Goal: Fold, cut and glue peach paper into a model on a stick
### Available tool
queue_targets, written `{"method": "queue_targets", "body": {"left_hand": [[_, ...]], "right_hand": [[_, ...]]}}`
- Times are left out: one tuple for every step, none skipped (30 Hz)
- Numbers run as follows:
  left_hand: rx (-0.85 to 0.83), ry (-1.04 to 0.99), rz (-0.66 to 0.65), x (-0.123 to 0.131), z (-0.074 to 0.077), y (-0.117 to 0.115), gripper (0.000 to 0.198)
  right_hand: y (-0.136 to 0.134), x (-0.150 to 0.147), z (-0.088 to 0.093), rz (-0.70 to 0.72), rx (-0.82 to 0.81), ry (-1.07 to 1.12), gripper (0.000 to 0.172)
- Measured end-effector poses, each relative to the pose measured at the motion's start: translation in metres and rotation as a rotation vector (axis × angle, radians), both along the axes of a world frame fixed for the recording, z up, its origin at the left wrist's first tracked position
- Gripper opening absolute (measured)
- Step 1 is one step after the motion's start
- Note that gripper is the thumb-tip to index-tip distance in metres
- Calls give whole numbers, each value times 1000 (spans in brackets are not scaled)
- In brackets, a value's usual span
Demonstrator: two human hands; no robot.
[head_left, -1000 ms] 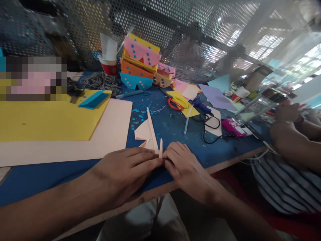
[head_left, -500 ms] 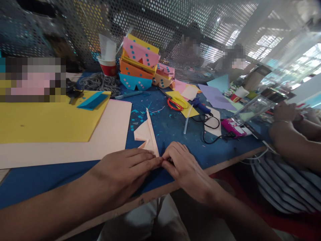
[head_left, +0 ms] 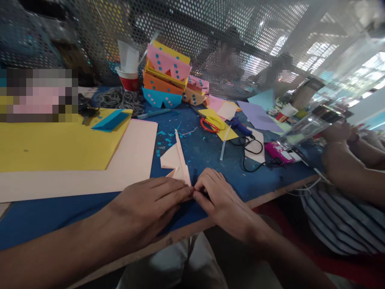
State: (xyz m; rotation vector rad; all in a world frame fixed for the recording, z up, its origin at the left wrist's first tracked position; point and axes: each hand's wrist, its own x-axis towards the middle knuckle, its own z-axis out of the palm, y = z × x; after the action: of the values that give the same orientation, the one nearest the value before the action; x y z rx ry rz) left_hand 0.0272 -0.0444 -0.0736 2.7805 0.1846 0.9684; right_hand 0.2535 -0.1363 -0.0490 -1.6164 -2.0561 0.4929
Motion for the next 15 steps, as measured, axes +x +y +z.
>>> {"method": "queue_targets", "body": {"left_hand": [[1, 1, 2, 0, 0, 0, 32], [0, 2, 4, -1, -1, 0, 32], [0, -2, 6, -1, -2, 1, 32], [-4, -4, 11, -2, -3, 1, 33], [-7, -2, 16, -2, -5, 1, 33], [-9, 0, 22, -2, -6, 0, 34], [-13, 1, 29, -2, -7, 0, 34], [-16, 3, 35, -2, -7, 0, 34], [-16, 3, 36, -2, -7, 0, 34], [-13, 1, 34, -2, -7, 0, 34], [-10, -3, 31, -2, -7, 0, 33], [-7, -5, 28, -2, -6, 0, 33], [-5, -6, 26, -2, -6, 0, 33], [-6, -6, 26, -2, -5, 1, 33], [-9, -6, 26, -2, -5, 0, 33]], "right_hand": [[0, 0, 1, 0, -11, 4, 16], [0, 0, 1, -2, -20, 7, 16], [1, 0, 2, -2, -26, 11, 16], [1, 0, 2, -2, -28, 13, 15], [1, 0, 2, -2, -27, 14, 15], [1, 0, 3, -2, -23, 12, 15], [2, 0, 3, -3, -21, 9, 15], [2, 0, 3, -5, -19, 6, 15], [2, 0, 3, -7, -20, 3, 15], [2, 0, 4, -9, -23, -1, 15], [3, -1, 4, -9, -25, -5, 15], [3, -1, 4, -11, -26, -8, 15], [3, -1, 4, -12, -29, -11, 15], [4, -2, 4, -14, -30, -14, 15], [3, -2, 4, -15, -32, -18, 15]]}}
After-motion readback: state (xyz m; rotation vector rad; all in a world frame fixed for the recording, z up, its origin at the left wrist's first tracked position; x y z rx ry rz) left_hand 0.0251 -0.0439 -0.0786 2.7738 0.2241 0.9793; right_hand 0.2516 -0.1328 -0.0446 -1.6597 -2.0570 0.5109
